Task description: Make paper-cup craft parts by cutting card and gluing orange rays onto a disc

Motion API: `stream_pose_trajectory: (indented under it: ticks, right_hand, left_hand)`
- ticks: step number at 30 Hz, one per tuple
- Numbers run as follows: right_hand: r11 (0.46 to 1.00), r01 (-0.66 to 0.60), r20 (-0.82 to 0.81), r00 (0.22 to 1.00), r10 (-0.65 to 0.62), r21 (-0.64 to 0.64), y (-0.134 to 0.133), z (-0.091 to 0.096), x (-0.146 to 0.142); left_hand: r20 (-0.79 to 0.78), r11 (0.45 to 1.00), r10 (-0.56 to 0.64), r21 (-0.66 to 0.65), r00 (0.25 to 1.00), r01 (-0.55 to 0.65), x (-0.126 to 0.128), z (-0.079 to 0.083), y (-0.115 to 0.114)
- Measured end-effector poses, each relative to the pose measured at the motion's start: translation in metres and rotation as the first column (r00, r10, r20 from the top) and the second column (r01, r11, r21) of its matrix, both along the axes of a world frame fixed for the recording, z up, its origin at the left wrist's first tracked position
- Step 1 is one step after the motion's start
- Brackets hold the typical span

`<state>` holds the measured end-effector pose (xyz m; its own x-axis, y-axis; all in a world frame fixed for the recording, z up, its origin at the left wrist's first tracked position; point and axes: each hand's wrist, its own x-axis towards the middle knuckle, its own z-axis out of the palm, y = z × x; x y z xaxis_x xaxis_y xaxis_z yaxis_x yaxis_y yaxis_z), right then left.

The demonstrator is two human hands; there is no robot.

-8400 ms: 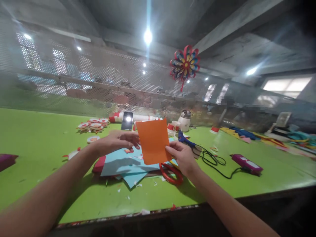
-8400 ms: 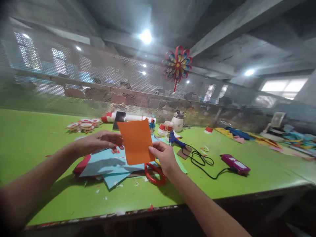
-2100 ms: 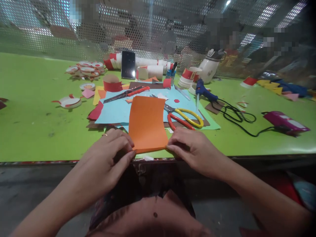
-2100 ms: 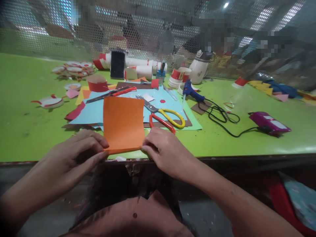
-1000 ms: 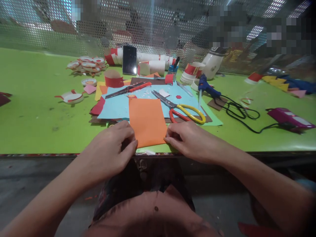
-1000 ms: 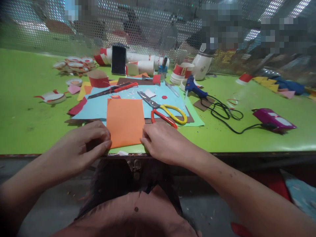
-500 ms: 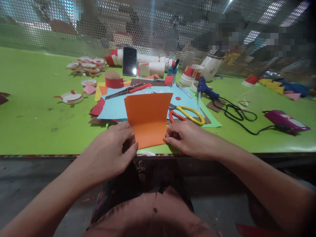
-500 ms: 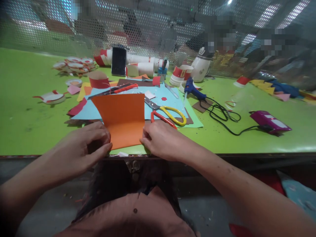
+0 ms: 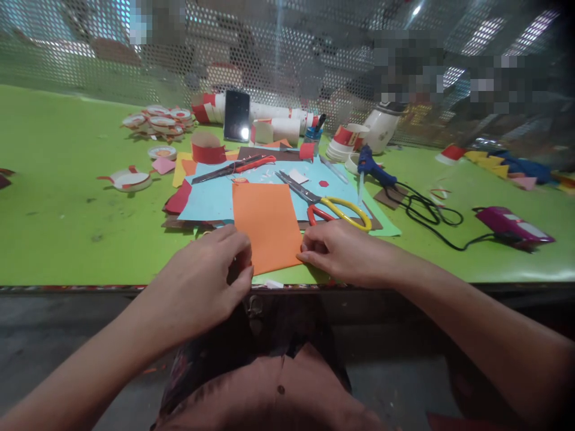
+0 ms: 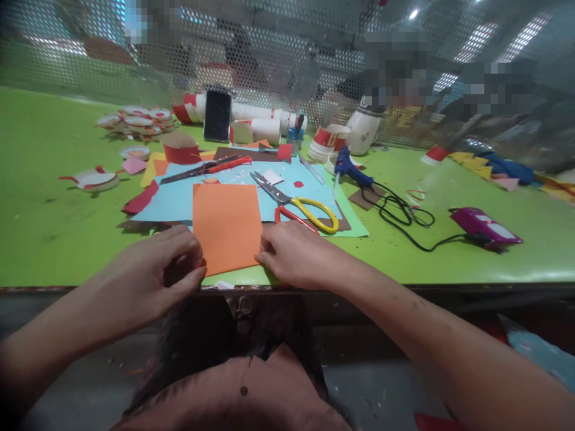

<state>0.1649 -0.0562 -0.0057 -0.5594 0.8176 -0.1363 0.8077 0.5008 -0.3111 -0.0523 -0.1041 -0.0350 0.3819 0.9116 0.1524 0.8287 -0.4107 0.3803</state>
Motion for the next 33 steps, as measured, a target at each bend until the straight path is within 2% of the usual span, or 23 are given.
stream_pose_trajectory:
  ticks: [7, 11, 15, 21, 25, 28, 29, 31, 33]
  right_hand:
    - [1.000, 0.020, -0.002, 1.000, -0.020, 0.017, -0.001, -0.001, 0.000]
    - [0.999, 0.033, -0.007, 0.999, -0.033, 0.001, 0.001, -0.003, 0.000]
    - [0.997, 0.071, -0.032, 0.997, -0.072, -0.016, 0.001, -0.004, 0.002]
    - [0.998, 0.053, -0.075, 0.996, -0.050, 0.038, -0.002, -0.007, 0.004]
    - [0.994, 0.098, -0.211, 0.974, -0.088, 0.039, -0.007, -0.012, 0.008]
    - [0.985, 0.170, -0.379, 0.914, -0.146, 0.030, -0.017, -0.018, 0.017]
    - [0.978, 0.203, -0.420, 0.893, -0.162, 0.055, -0.022, -0.020, 0.021]
    - [0.948, 0.251, -0.465, 0.875, -0.136, 0.196, -0.033, -0.022, 0.026]
    - [0.903, 0.187, -0.438, 0.899, 0.001, 0.386, -0.044, -0.024, 0.029]
  left_hand:
    - [0.026, 0.995, -0.088, 0.052, 0.996, 0.087, -0.002, -0.004, -0.006]
    - [-0.033, 0.985, -0.150, 0.080, 0.988, 0.152, -0.004, -0.007, -0.006]
    - [-0.119, 0.980, -0.161, 0.103, 0.980, 0.173, -0.005, -0.008, -0.007]
    - [-0.269, 0.948, -0.210, 0.181, 0.940, 0.263, -0.007, -0.008, -0.010]
    - [-0.326, 0.922, -0.250, 0.209, 0.912, 0.327, -0.007, -0.006, -0.012]
    - [-0.335, 0.913, -0.249, 0.233, 0.908, 0.336, -0.006, -0.005, -0.013]
    - [-0.333, 0.910, -0.250, 0.240, 0.909, 0.338, -0.006, -0.005, -0.014]
    - [-0.327, 0.909, -0.251, 0.245, 0.911, 0.339, -0.006, -0.005, -0.015]
    - [-0.317, 0.905, -0.255, 0.253, 0.913, 0.341, -0.007, -0.005, -0.015]
